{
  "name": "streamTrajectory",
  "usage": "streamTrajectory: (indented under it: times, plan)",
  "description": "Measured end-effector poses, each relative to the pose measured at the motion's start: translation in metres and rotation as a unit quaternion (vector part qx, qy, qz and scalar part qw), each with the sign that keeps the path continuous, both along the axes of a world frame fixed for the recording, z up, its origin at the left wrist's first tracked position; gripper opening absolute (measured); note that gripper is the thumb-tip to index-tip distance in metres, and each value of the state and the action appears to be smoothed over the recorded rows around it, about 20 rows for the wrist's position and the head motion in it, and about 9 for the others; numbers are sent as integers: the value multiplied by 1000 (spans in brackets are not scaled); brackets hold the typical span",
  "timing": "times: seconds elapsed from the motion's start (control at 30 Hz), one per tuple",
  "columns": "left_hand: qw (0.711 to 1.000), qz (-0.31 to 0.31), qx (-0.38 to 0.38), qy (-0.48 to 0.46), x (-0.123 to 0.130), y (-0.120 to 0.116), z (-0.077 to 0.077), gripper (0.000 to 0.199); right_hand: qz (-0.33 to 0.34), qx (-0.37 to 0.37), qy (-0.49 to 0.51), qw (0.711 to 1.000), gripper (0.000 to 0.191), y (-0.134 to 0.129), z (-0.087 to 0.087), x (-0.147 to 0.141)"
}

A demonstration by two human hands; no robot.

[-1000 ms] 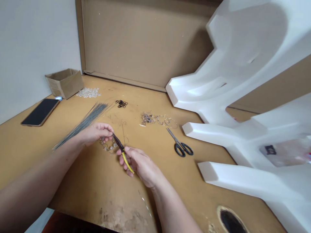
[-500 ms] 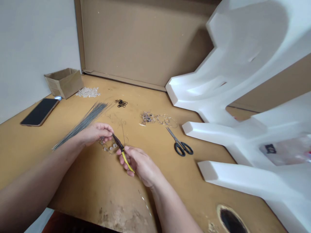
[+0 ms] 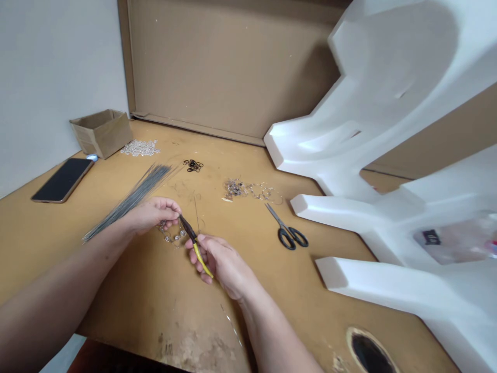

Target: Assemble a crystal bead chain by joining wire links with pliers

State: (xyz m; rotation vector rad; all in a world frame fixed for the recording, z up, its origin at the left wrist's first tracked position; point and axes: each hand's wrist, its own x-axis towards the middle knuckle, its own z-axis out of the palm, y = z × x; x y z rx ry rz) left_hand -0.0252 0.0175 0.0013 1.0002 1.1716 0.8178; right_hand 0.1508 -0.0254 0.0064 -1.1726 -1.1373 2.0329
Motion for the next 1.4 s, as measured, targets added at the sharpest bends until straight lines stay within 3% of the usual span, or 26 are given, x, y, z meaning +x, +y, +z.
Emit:
streamTrajectory:
  times: [0.5, 1.4]
  plan:
    - [1000, -4, 13, 3, -1, 2, -6, 12, 13, 35, -20, 999, 25, 0, -1, 0]
    - [997, 3, 19, 77, 6, -1, -2, 18, 33, 129, -124, 983, 25, -7, 5, -6]
